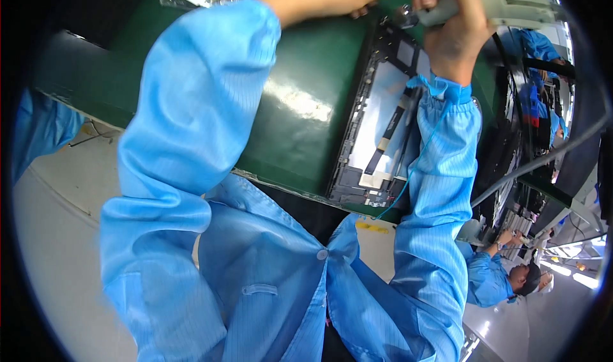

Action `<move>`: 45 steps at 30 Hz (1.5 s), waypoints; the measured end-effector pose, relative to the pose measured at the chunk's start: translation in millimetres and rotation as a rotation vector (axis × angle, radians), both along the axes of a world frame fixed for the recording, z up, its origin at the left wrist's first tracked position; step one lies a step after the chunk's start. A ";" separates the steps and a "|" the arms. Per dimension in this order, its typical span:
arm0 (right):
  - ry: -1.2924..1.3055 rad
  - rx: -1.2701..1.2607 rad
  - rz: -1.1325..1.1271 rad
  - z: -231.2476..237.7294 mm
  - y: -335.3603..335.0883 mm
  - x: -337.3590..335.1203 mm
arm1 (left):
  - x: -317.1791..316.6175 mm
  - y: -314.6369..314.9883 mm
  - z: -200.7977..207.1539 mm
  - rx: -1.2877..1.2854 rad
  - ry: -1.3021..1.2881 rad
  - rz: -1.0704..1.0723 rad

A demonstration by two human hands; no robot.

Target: The person assembles electronic tablet components by securing a circuit board and a tablet screen into a tablet frame with screws, using an electric screwdriver.

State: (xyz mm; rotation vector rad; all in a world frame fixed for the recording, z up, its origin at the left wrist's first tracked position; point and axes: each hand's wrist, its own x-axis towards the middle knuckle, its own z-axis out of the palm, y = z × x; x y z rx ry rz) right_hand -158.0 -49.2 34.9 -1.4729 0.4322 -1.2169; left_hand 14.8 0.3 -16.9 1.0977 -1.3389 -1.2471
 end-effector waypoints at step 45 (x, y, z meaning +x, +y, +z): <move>0.217 0.001 -0.561 47.4 95.0 -209.2 | 172.8 -296.2 12.0 0.228 -0.812 0.484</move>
